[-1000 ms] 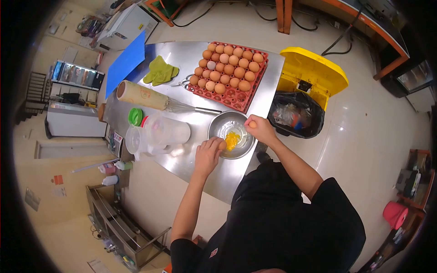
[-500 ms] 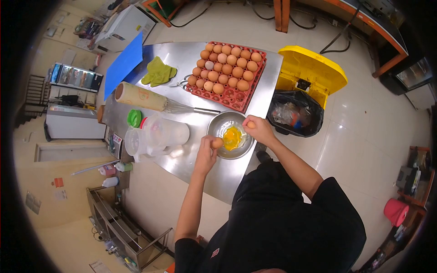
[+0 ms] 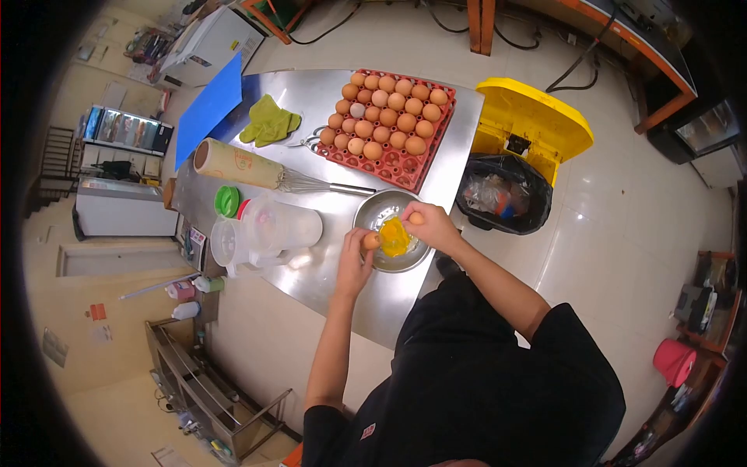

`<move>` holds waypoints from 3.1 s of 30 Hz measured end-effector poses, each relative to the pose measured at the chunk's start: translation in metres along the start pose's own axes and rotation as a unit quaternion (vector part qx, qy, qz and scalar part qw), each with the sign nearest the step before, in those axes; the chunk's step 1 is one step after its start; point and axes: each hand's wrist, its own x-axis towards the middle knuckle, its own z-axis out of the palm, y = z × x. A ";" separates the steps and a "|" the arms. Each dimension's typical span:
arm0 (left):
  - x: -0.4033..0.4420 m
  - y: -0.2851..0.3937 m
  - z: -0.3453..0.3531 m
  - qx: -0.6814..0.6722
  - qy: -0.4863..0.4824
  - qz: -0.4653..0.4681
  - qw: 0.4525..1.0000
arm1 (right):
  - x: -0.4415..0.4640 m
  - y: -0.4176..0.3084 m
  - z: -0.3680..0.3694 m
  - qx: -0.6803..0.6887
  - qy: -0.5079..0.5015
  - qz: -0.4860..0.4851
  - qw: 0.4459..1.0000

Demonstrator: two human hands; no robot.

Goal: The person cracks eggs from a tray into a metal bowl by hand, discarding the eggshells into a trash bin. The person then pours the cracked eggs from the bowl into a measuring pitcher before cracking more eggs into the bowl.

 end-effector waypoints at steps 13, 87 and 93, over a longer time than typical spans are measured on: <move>0.001 0.021 0.024 -0.041 0.047 -0.062 0.996 | 0.017 -0.025 0.022 -0.094 -0.059 -0.062 0.992; 0.023 0.022 0.026 -0.573 0.107 -0.217 0.783 | 0.052 -0.025 0.011 0.059 0.049 -0.075 0.994; 0.007 0.013 0.042 -0.592 0.135 -0.215 0.765 | 0.046 -0.030 0.041 0.032 -0.017 0.022 0.999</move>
